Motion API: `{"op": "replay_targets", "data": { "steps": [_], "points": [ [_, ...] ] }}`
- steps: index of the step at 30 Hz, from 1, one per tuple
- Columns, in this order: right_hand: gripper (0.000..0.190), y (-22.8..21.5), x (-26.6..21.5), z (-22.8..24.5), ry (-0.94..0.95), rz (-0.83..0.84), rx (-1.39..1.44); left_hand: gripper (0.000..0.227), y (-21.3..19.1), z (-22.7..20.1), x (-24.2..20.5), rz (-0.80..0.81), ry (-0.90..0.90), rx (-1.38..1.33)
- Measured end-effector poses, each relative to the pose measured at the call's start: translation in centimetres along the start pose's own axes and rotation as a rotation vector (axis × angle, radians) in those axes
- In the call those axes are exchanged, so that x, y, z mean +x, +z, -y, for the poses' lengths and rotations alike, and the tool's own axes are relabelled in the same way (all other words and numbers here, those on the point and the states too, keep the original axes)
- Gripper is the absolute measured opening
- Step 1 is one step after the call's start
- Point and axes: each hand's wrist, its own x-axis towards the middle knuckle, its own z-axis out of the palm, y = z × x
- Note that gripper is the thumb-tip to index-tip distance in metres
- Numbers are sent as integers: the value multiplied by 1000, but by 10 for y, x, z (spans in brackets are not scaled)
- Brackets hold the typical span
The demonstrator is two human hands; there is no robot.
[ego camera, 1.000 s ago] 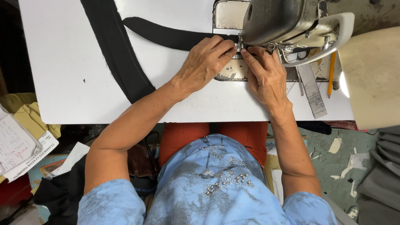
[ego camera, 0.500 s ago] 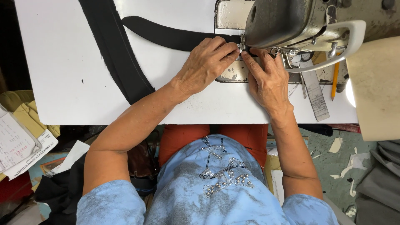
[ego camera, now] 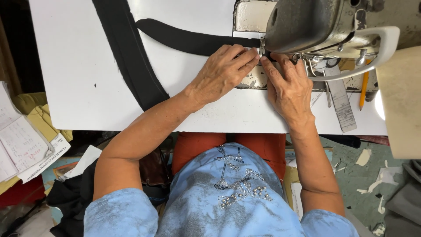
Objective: The person is using an industrial sewing machine to sew a black fabric strap and then uses scissors to trim the excess fabric.
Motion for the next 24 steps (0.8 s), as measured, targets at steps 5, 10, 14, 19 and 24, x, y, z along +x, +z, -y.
{"op": "replay_targets", "data": {
  "steps": [5,10,14,19,24],
  "points": [
    [34,7,-10,-6,67,49,123,16,-7,0,2,86,-48,-128],
    [40,10,-13,-4,98,61,128,16,-14,-1,5,103,-46,-96],
    [39,7,-9,-2,95,71,129,16,-9,-2,2,100,-57,-96],
    [45,10,-13,-5,99,83,133,17,-6,-2,0,89,-48,-60],
    [45,7,-12,-1,116,102,100,24,-6,-1,0,101,-42,-38]
  ]
}}
